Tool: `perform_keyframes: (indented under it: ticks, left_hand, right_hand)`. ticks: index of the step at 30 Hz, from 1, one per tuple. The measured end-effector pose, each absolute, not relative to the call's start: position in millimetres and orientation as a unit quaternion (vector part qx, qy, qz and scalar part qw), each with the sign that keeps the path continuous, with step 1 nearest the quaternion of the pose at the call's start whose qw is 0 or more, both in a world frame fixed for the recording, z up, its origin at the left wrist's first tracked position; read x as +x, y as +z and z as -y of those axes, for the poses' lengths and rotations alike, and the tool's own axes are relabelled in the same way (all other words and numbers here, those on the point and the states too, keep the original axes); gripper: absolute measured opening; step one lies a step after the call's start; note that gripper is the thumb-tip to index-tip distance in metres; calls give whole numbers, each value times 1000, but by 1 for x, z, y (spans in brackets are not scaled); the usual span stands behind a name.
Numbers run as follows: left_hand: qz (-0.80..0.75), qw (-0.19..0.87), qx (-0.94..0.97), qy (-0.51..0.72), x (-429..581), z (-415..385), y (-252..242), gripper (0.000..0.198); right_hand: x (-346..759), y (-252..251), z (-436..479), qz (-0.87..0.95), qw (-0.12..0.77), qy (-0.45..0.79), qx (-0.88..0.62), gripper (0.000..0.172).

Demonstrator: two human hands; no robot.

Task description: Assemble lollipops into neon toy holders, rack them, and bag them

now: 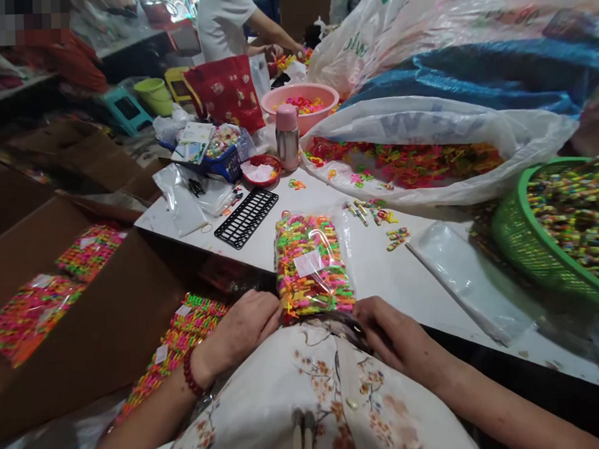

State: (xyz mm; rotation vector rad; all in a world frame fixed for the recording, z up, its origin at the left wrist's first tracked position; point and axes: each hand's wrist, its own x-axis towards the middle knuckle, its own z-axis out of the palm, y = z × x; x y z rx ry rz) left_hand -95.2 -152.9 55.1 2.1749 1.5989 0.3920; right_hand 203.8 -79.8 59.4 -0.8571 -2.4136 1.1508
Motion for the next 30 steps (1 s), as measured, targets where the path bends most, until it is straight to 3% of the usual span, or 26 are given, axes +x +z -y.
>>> perform_keyframes:
  ticks: [3, 7, 10, 14, 20, 24, 30]
  left_hand:
    - [-590, 140, 766, 214, -90, 152, 37, 25]
    - [-619, 167, 701, 311, -85, 153, 15, 20]
    - [-595, 172, 701, 353, -85, 157, -1, 16]
    - [-559, 125, 727, 378, -84, 157, -20, 60]
    - [-582, 176, 681, 407, -77, 136, -27, 46]
    - [-587, 240, 660, 401, -70, 110, -20, 44]
    - [-574, 253, 651, 428, -57, 70, -19, 27]
  right_hand:
    - [193, 58, 78, 821, 181, 400, -365, 13]
    - [179, 58, 77, 847, 190, 344, -357, 31]
    - [169, 56, 73, 876, 188, 284, -342, 24]
    - [152, 53, 63, 918, 220, 169, -283, 15]
    - [125, 48, 51, 959, 181, -14, -220, 18]
    - [113, 44, 35, 951, 139, -42, -272, 19]
    - [106, 42, -2, 916, 188, -73, -348, 22]
